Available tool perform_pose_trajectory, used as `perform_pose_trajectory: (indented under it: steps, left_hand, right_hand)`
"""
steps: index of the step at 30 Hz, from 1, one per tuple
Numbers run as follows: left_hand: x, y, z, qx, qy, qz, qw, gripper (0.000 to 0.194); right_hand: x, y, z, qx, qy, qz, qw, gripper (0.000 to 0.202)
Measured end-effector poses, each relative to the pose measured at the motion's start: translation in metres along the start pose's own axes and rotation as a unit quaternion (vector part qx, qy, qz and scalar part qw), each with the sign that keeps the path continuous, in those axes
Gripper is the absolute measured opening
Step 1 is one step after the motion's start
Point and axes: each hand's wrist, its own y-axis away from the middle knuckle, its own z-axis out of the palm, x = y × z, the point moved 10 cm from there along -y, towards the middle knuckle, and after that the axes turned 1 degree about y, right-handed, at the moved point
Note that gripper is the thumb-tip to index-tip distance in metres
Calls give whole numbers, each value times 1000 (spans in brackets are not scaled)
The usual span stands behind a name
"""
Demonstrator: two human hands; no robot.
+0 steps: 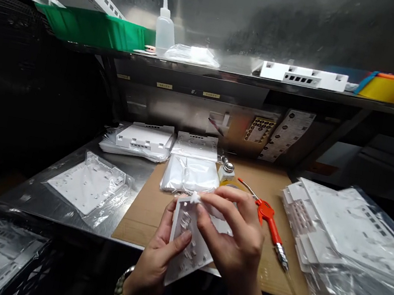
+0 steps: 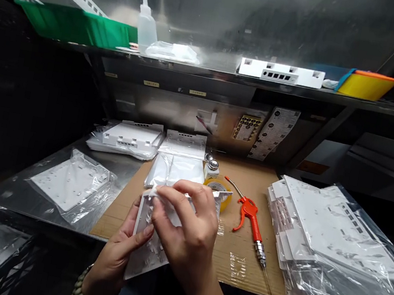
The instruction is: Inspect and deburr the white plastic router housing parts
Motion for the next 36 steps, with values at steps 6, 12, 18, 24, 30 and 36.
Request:
perform_pose_trajectory:
  steps: [6, 12, 18, 24, 30, 36]
  left_hand:
    - [-4, -1, 6, 5, -1, -6, 1000, 92]
    - [7, -9, -20, 42, 15, -13, 999, 99]
    - [55, -1, -27, 4, 75, 44, 996, 84]
    - [62, 5, -1, -155, 116, 14, 981, 69]
    - [53, 6, -7, -208, 97, -39, 972, 65]
    - [51, 6, -30, -216, 116, -68, 967, 66]
  right_hand:
    - [3, 0, -8, 17, 14, 4, 1000, 22]
    - [82, -4, -27, 75, 72, 75, 992, 14]
    - [255, 44, -11, -37, 162, 303, 938, 39]
    - [276, 75, 29, -116, 202, 301, 925, 33]
    - [276, 91, -41, -74, 266, 302, 913, 62]
    - [305, 170, -95, -134, 374, 388, 832, 70]
